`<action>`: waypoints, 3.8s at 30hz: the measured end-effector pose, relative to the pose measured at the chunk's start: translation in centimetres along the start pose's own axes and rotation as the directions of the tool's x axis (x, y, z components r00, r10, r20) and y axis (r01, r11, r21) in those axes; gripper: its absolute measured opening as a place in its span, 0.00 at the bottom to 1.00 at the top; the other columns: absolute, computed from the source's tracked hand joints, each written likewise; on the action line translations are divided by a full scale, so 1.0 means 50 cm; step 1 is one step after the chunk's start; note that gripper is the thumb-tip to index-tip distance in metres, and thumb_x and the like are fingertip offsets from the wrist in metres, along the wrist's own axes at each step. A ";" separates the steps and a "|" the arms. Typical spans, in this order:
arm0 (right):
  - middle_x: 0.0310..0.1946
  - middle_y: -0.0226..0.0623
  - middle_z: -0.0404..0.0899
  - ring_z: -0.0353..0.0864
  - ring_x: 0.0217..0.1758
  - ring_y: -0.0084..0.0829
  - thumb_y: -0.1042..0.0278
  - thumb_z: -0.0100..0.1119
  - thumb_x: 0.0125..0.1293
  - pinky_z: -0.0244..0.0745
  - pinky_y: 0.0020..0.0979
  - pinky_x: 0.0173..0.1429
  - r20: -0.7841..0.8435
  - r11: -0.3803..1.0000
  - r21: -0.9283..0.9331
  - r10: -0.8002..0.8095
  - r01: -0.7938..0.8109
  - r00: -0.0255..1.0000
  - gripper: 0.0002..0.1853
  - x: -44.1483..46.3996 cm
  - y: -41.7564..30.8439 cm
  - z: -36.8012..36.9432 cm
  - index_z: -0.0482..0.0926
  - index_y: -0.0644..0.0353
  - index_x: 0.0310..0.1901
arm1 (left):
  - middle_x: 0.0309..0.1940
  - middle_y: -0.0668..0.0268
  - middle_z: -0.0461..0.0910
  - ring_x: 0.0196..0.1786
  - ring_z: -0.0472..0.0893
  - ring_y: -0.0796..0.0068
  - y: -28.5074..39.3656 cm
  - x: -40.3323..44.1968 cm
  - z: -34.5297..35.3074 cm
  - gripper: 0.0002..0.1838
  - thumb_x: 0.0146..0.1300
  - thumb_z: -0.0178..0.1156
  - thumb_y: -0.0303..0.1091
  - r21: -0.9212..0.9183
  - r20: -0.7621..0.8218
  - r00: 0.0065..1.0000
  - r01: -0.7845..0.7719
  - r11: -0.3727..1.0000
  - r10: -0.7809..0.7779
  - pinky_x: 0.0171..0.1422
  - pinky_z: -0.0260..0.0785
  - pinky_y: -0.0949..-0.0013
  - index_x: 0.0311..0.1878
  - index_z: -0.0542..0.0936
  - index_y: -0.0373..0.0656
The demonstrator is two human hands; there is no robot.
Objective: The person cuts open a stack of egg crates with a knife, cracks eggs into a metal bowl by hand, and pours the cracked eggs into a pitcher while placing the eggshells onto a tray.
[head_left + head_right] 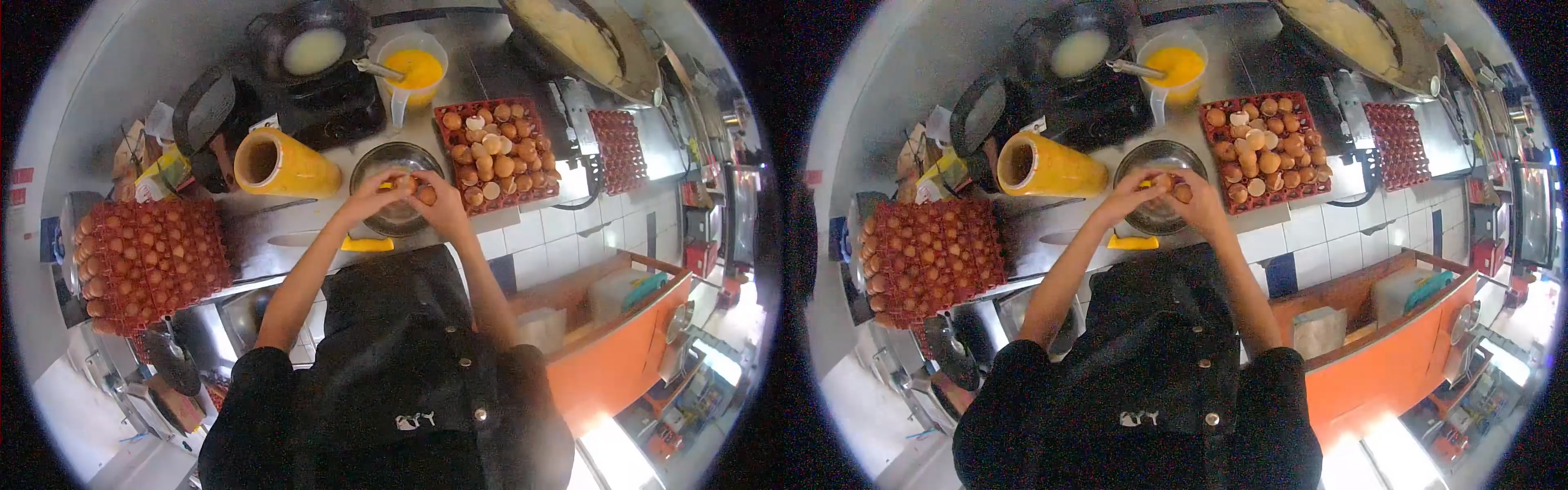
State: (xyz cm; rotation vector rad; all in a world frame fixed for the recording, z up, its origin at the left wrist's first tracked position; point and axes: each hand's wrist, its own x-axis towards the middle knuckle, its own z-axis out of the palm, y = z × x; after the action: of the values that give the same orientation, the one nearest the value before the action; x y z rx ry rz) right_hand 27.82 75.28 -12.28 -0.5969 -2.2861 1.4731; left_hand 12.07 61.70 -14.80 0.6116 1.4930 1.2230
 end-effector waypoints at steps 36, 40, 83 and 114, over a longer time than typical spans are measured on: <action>0.22 0.21 0.70 0.63 0.22 0.12 0.71 0.64 0.67 0.59 0.17 0.24 -0.077 0.856 0.423 0.361 -0.297 0.929 0.23 -0.263 0.068 -0.085 0.73 0.62 0.63 | 0.48 0.56 0.83 0.48 0.83 0.62 0.321 -0.276 -0.055 0.30 0.61 0.70 0.45 0.453 0.539 0.819 -0.479 0.752 0.197 0.54 0.76 0.60 0.62 0.76 0.38; 0.27 0.20 0.69 0.64 0.26 0.13 0.74 0.65 0.65 0.58 0.17 0.27 -0.026 0.874 0.414 0.291 -0.254 0.956 0.23 -0.203 0.017 -0.035 0.73 0.62 0.61 | 0.49 0.62 0.83 0.46 0.83 0.73 0.466 -0.674 -0.257 0.23 0.64 0.68 0.38 0.624 0.100 0.929 -0.337 0.706 0.355 0.51 0.77 0.65 0.59 0.79 0.40; 0.56 0.48 0.76 0.78 0.56 0.42 0.69 0.64 0.67 0.75 0.35 0.59 -0.413 0.995 -0.103 -0.028 -0.016 0.910 0.26 -0.110 -0.063 0.148 0.70 0.66 0.65 | 0.46 0.65 0.80 0.40 0.80 0.69 0.027 -0.086 0.037 0.30 0.69 0.52 0.65 -0.736 0.182 0.942 0.321 0.595 -0.284 0.43 0.75 0.68 0.57 0.75 0.47; 0.41 0.56 0.84 0.85 0.46 0.53 0.60 0.71 0.56 0.81 0.42 0.49 0.133 0.990 -0.137 0.061 -0.042 0.989 0.24 0.008 0.073 0.054 0.82 0.64 0.53 | 0.48 0.64 0.84 0.42 0.81 0.80 -0.055 0.004 -0.032 0.30 0.60 0.60 0.22 0.126 0.010 1.000 -0.016 0.992 0.014 0.44 0.80 0.72 0.68 0.75 0.42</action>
State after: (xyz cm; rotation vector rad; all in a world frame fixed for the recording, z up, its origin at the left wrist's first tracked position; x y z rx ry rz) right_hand 26.68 74.76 -16.65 -0.6141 -2.5094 1.4327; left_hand 11.15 60.35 -17.54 0.7123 1.5691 1.1422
